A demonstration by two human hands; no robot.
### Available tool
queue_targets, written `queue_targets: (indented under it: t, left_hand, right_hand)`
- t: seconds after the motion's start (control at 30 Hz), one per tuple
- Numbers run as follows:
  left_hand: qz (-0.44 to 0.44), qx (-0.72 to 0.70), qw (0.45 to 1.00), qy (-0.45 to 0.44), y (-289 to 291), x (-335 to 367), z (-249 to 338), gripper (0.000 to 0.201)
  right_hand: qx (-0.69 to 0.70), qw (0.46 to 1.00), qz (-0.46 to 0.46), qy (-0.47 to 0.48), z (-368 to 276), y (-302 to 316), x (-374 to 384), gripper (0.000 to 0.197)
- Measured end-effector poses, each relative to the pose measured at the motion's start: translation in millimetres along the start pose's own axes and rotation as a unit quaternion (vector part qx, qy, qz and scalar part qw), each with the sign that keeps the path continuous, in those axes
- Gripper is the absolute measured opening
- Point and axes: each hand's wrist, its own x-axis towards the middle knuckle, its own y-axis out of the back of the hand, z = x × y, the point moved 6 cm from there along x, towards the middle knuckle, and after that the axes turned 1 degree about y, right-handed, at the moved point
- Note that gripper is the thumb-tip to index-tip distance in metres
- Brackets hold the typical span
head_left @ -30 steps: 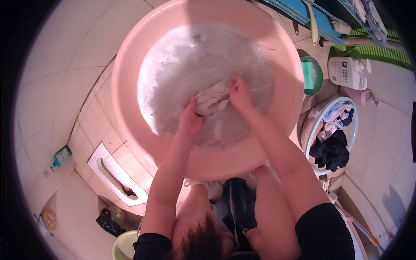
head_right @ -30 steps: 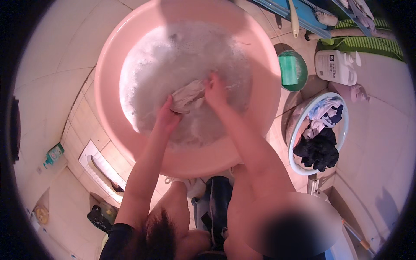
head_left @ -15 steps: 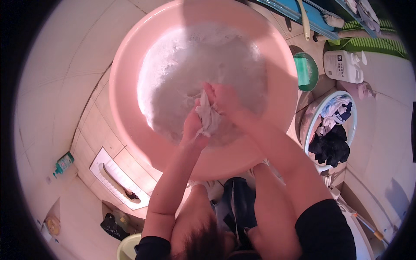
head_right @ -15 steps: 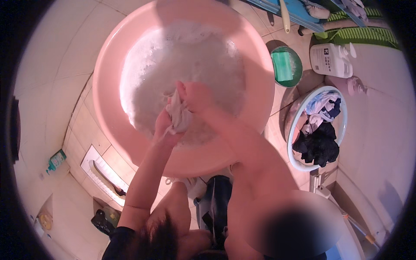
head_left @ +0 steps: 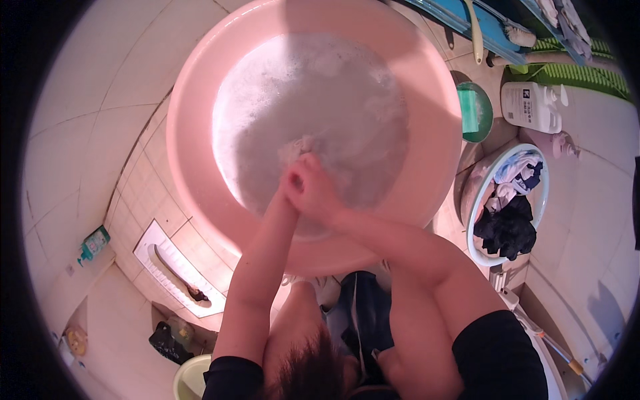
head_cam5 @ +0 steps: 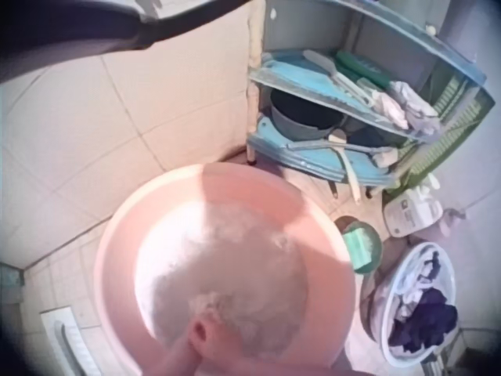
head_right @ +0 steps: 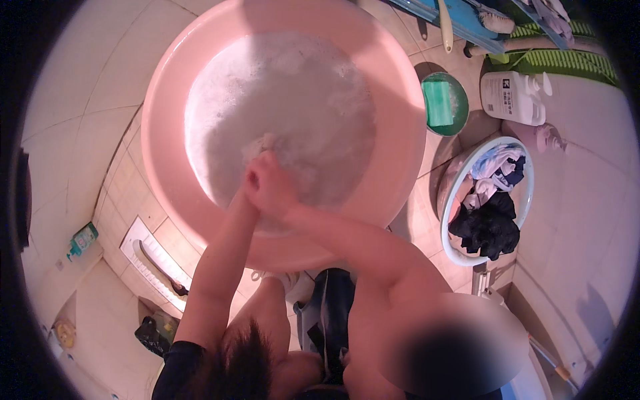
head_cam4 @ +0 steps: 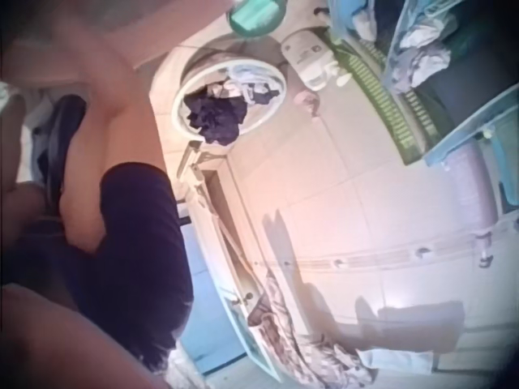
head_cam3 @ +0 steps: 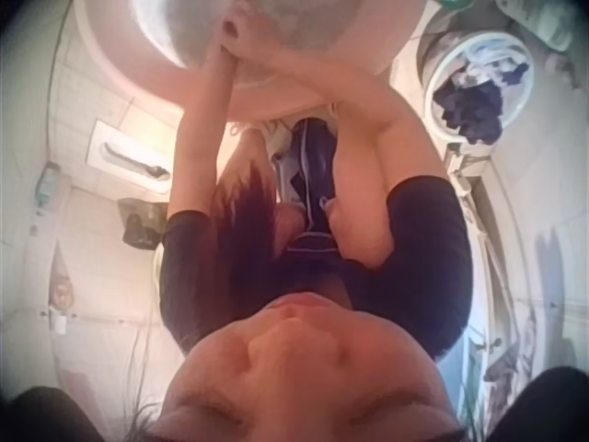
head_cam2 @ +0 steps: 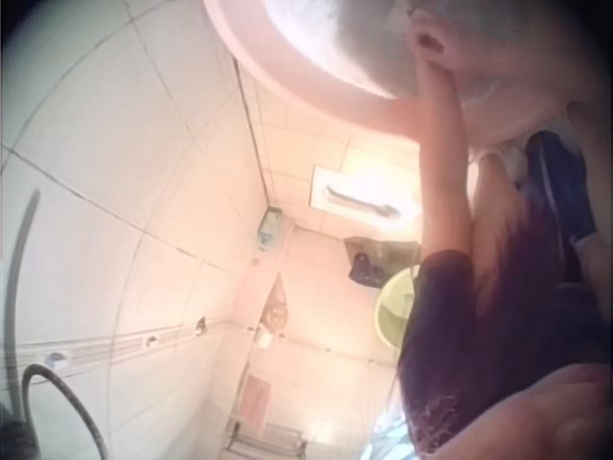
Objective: The person hand-washes a white sock in a pink basin filled with soapy water. They scrub the sock with their hands and a green sponge, rinse it in the basin, and wring it out. The person repeats this process for a second sock.
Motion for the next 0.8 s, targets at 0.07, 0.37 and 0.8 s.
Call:
queue_targets:
  t: [0.07, 0.37, 0.8]
  left_hand:
    - [-0.06, -0.041, 0.997, -0.012, -19, -12, 11, 0.03]
    - [0.275, 0.157, 0.936, -0.156, -117, -83, 22, 0.03]
    - [0.192, 0.175, 0.943, -0.21, -140, -94, 44, 0.019]
  right_hand:
    - [-0.021, 0.997, -0.008, 0.067, -32, 4, -1, 0.014]
    - [0.022, 0.947, 0.109, -0.303, 96, 59, 39, 0.032]
    - [0.41, 0.786, -0.335, -0.319, 71, 16, 6, 0.051]
